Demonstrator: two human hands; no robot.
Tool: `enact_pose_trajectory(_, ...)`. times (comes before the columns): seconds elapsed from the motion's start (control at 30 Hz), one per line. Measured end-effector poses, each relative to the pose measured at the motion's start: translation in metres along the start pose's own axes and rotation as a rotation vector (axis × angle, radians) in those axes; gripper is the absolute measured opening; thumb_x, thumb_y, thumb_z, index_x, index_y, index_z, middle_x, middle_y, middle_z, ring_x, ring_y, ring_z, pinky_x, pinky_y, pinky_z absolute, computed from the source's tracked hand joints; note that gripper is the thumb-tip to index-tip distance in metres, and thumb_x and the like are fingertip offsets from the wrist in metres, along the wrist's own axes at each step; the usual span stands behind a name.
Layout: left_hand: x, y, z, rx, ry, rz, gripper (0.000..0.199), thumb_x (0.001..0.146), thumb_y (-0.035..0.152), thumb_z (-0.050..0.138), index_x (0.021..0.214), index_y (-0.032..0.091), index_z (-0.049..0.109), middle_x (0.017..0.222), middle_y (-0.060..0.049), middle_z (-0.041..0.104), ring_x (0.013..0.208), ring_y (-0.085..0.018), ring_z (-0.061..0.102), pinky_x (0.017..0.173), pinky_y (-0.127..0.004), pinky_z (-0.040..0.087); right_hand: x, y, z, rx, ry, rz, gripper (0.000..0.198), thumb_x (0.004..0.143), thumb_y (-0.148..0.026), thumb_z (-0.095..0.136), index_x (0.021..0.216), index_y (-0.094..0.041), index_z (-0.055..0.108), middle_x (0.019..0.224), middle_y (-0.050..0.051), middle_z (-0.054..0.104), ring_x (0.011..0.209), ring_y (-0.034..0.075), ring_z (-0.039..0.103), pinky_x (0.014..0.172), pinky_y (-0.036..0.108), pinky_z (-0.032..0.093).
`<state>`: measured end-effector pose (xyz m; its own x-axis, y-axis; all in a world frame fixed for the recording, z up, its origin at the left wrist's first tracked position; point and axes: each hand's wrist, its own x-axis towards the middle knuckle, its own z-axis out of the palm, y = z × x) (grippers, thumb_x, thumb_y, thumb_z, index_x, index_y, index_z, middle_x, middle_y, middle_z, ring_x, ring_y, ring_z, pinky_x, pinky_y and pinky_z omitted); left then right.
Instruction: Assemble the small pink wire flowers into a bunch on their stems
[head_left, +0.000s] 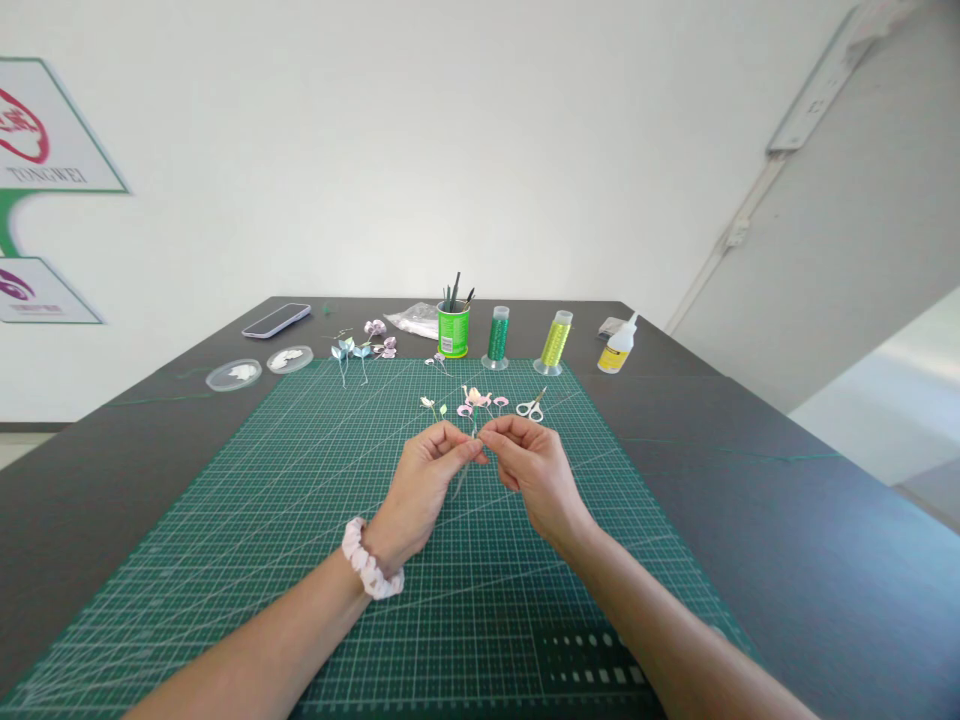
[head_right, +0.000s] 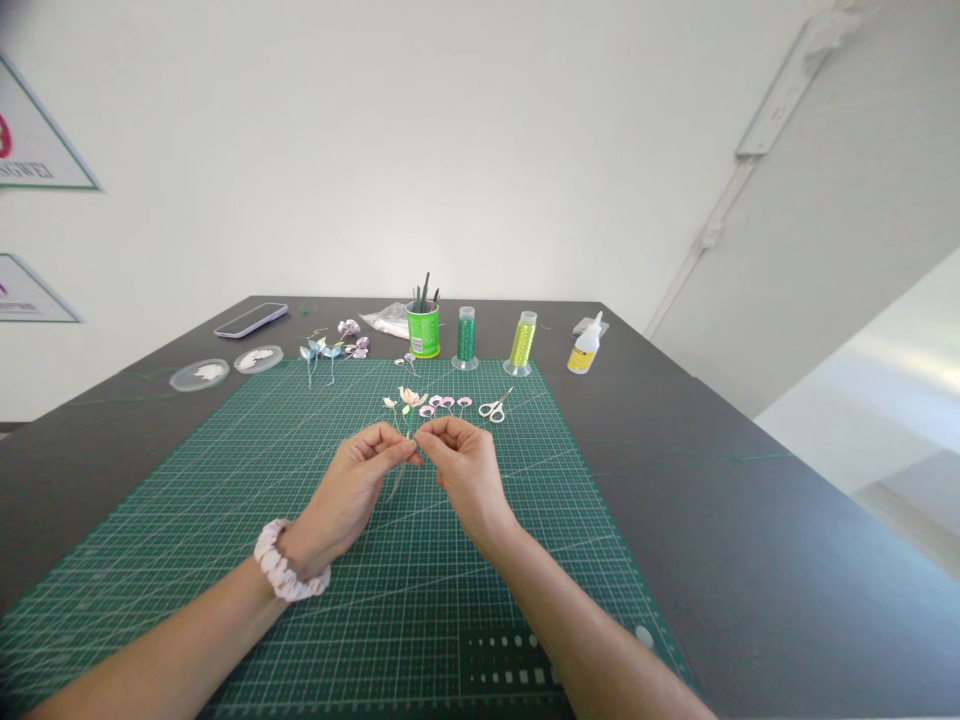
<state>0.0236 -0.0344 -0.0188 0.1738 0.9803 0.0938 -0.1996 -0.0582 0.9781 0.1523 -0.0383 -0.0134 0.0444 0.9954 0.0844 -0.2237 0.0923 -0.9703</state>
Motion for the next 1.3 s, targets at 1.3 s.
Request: enact_pose_trajectory(1.3, -0.0007, 0.0079, -0.0027, 0.426, 0.056, 0.134, 0.019, 0.078, 0.025, 0.064, 0.059, 0.02, 0.059, 0.061, 0.002, 0.062, 0.062, -0.015, 0.053, 0.064, -0.029, 0.038, -0.001, -0.0002, 0.0012, -0.028, 0.047, -0.063, 0.021, 0.069, -0.037, 0.072, 0.065, -0.018, 0.064, 0.05, -0.005, 0.048, 0.039, 0.005, 0.028, 0.036, 0.022, 0.018)
